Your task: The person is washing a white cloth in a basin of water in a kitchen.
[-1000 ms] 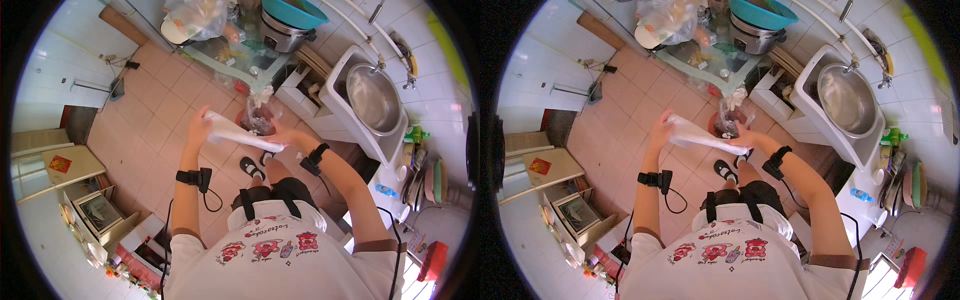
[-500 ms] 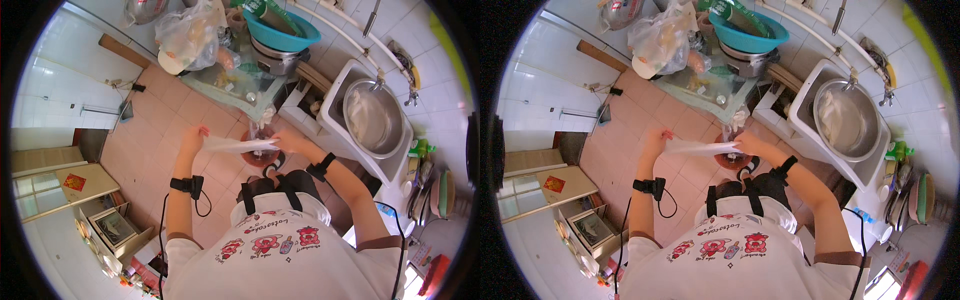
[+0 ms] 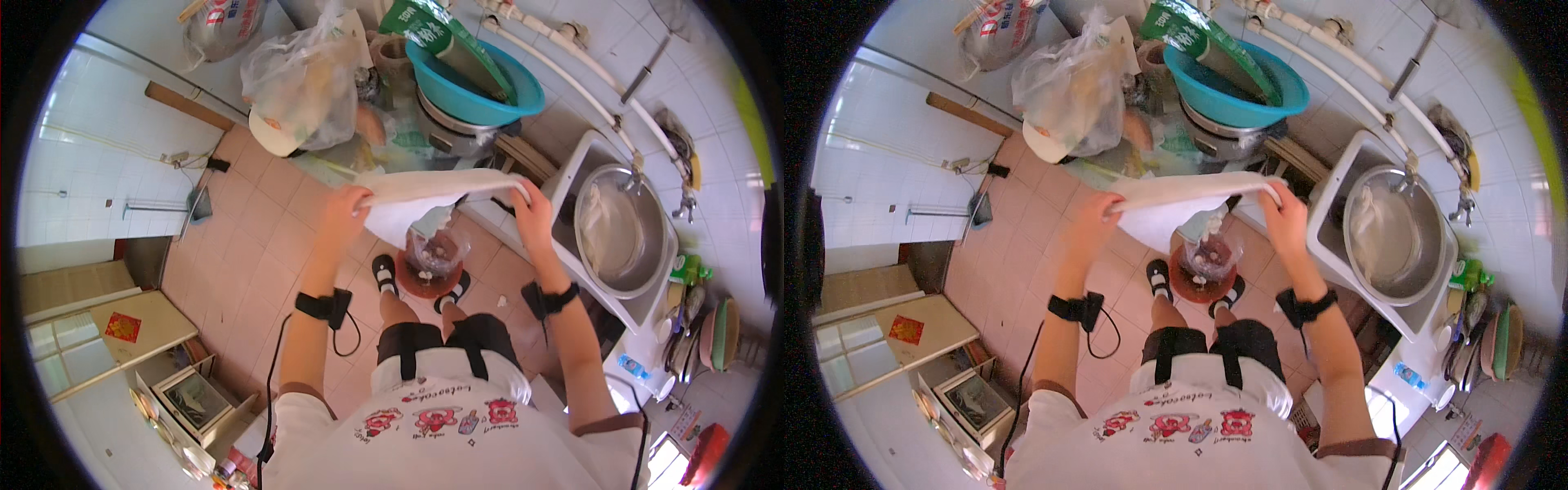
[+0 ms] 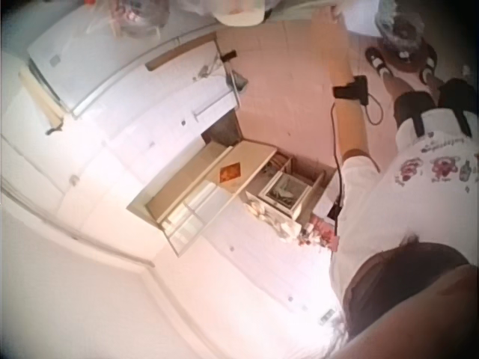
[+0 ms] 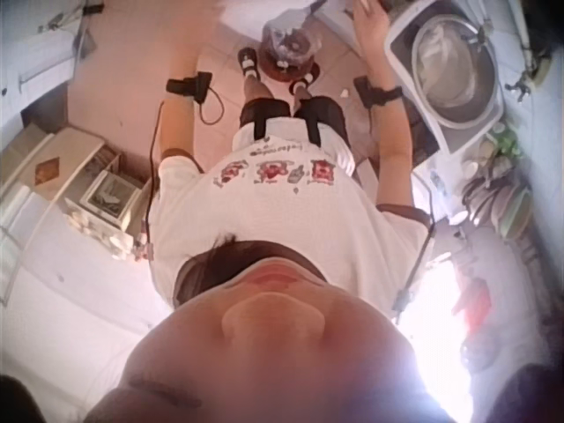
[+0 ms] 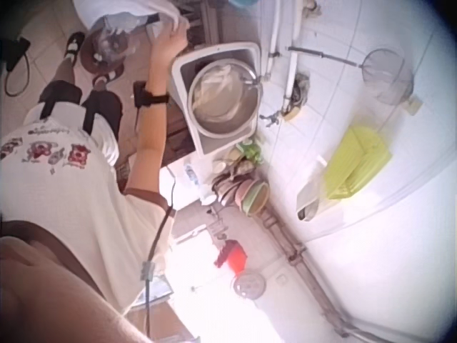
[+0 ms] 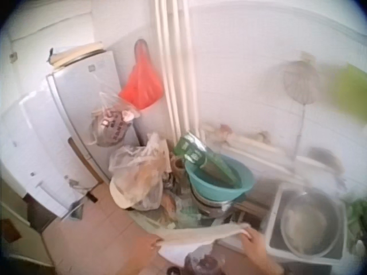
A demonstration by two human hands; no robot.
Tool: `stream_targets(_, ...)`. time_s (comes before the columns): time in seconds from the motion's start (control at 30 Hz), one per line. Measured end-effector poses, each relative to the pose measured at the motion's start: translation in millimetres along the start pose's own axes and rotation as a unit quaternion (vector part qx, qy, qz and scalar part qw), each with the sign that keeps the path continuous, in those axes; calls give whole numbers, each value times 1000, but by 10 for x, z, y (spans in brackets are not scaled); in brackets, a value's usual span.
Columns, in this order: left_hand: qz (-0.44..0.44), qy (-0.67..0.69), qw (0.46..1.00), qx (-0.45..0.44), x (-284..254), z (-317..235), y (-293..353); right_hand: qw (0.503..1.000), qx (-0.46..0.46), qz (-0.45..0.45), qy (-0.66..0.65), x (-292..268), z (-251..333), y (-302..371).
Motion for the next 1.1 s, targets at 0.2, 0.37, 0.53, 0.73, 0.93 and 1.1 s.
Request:
stream_targets(0.2, 64, 157, 971, -167, 1398, 971, -320, 996, 83, -42, 3, 735, -686, 398)
stream_targets(0.37, 130, 361, 884, -267, 2590, 1749, -151, 976, -3, 171, 137, 2222, -1526, 617)
stream_targets(0.53, 133, 452, 840, -267, 2664, 1871, -110, 895, 67, 301, 323, 3037, -2195, 575)
stream_targets(0.73, 104, 509, 786, -334, 2223, 2580, 51, 932, -31, 189, 309, 3527, -2226, 93)
stream_targets(0.93, 23, 537, 755, -375, 1915, 3350, 358, 900, -97, 307, 295, 4353, -1672, -32)
stream_targets(1.1, 17, 522, 754, -399, 1635, 3535, 459, 894, -184, 345, 217, 5013, -1321, -322)
Point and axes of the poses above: each hand's wrist, its own y-axis away from the middle knuckle, its own x-axis out of the palm, z = x × y, the point moved 6 cm from there along -y, towards the middle knuckle, and after that the axes turned 12 degrees about -x, right-handed, at the moved point
